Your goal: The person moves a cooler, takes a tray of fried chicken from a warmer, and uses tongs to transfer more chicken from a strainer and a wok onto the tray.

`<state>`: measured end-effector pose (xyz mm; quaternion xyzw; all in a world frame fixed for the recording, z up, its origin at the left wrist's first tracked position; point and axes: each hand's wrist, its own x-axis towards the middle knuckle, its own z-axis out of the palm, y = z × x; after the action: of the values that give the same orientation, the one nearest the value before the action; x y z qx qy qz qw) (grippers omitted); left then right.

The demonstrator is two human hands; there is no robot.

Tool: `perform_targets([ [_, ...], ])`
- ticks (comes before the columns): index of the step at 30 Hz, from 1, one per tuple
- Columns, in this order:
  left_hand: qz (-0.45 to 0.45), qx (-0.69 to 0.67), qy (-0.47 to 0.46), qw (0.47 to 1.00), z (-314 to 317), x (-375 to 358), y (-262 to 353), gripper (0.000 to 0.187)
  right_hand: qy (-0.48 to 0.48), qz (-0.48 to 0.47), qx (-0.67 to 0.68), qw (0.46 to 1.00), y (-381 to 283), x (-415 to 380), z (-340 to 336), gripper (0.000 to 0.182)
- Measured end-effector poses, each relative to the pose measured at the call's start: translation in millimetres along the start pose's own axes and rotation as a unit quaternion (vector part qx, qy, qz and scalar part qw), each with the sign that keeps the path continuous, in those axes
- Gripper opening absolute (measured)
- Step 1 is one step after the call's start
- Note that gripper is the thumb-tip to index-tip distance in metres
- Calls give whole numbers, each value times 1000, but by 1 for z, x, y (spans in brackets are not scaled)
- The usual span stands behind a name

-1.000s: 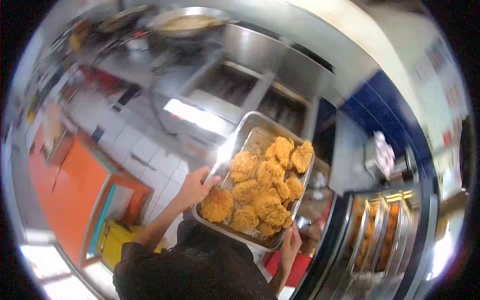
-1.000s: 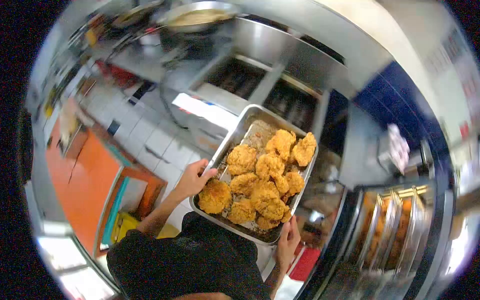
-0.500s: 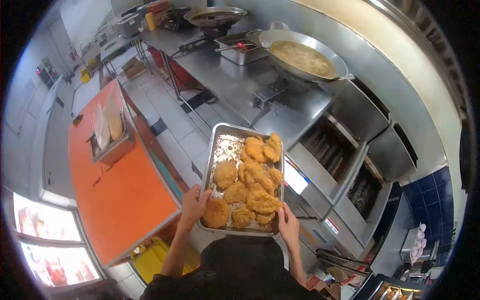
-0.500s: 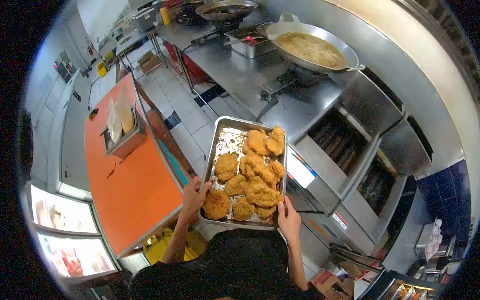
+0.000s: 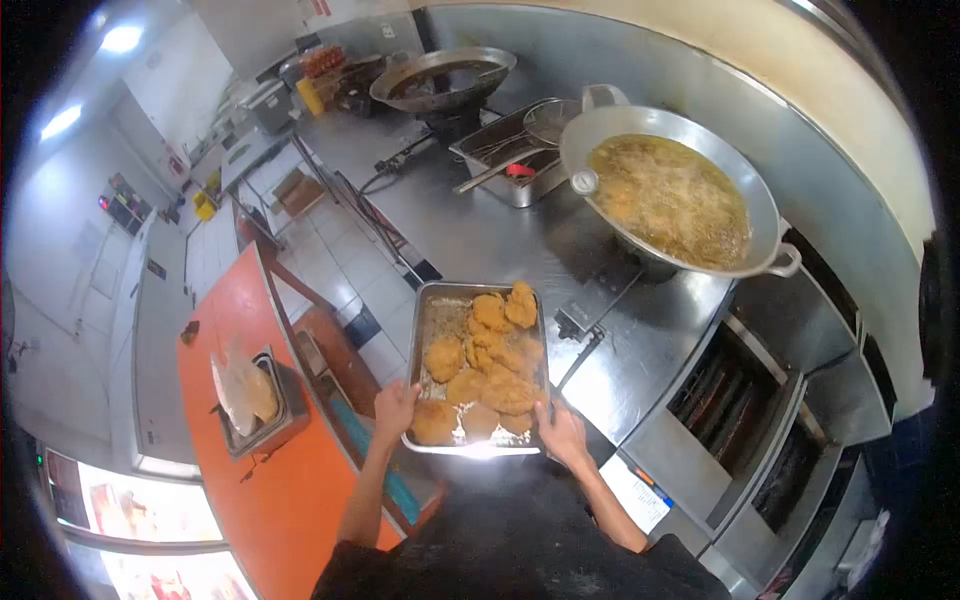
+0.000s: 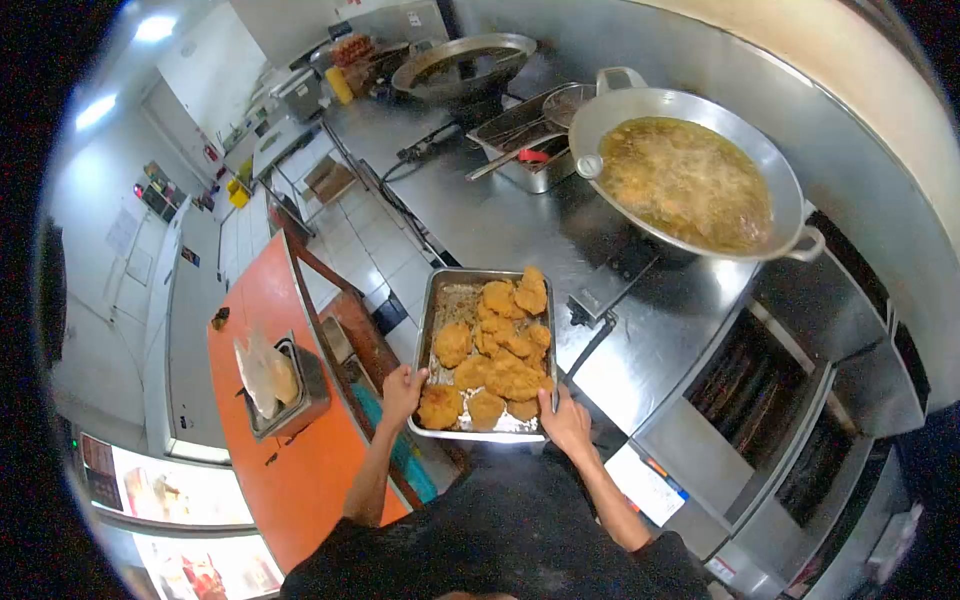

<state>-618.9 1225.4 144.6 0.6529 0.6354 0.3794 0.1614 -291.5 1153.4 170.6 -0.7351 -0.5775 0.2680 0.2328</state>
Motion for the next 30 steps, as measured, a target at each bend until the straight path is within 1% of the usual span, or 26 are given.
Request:
perform_targets([
  [1, -4, -3, -19, 1000, -9, -6, 6, 45, 15, -2, 13, 1000, -4, -14, 2, 56],
  [2, -37, 20, -53, 998, -12, -7, 2, 47, 36, -6, 30, 999, -9, -23, 4, 56],
  [3, -34, 18, -59, 998, -17, -9, 0, 47, 38, 0, 30, 999, -15, -33, 5, 56],
  [5, -23, 23, -37, 999, -15, -1, -4, 50, -12, 84, 21, 996, -25, -43, 11, 53],
  [6, -21, 28, -64, 997, -7, 4, -14, 48, -14, 107, 19, 994, -23, -45, 18, 52],
  [7, -10, 24, -68, 997, 1, 16, -26, 48, -3, 112, 21, 993, -19, -44, 30, 52],
  [9, 0, 3, -118, 993, 17, 24, -51, 46, 86, 72, 32, 993, -7, -52, 61, 53],
  [10, 7, 32, -171, 985, 12, 27, -50, 45, 90, 104, 6, 990, -22, -58, 59, 56],
  [11, 9, 33, -182, 983, 6, 31, -62, 45, 121, 91, -3, 988, -10, -57, 78, 56],
  [13, 73, 98, -238, 963, 2, 40, -73, 41, 168, 103, 78, 977, 21, -63, 115, 54],
  [14, 95, 95, -233, 963, -14, 43, -63, 37, 196, 107, 171, 960, 6, -78, 114, 51],
  [15, 121, 95, -226, 962, -39, 50, -47, 32, 201, 150, 221, 943, 9, -88, 126, 48],
  [17, 180, -48, -137, 973, -57, 68, -13, 25, 268, 146, 228, 925, -9, -121, 132, 46],
  [19, 250, -140, -125, 950, -73, 106, 46, 24, 345, 153, 223, 899, -12, -140, 148, 42],
  [20, 225, -158, -195, 942, -97, 117, 89, 29, 364, 176, 233, 884, -20, -161, 154, 40],
  [21, 241, -164, -190, 937, -86, 137, 109, 33, 380, 211, 215, 875, -18, -173, 163, 37],
  [22, 259, -174, -178, 933, -75, 162, 130, 37, 381, 243, 231, 862, -25, -178, 166, 35],
  [24, 199, -112, -236, 945, -32, 210, 159, 39, 399, 294, 241, 834, -41, -190, 167, 33],
  [25, 201, -118, -246, 941, -7, 229, 167, 39, 414, 310, 240, 821, -48, -192, 170, 31],
  [26, 189, -90, -231, 950, 17, 247, 170, 37, 403, 315, 254, 820, -51, -194, 171, 31],
  [27, 177, -60, -215, 958, 28, 258, 173, 37, 408, 321, 254, 816, -49, -201, 181, 31],
  [28, 181, -63, -218, 957, 24, 260, 179, 37, 399, 329, 260, 815, -40, -207, 195, 34],
  [30, 236, -86, -121, 960, -2, 256, 192, 39, 394, 332, 268, 814, -33, -214, 199, 37],
])
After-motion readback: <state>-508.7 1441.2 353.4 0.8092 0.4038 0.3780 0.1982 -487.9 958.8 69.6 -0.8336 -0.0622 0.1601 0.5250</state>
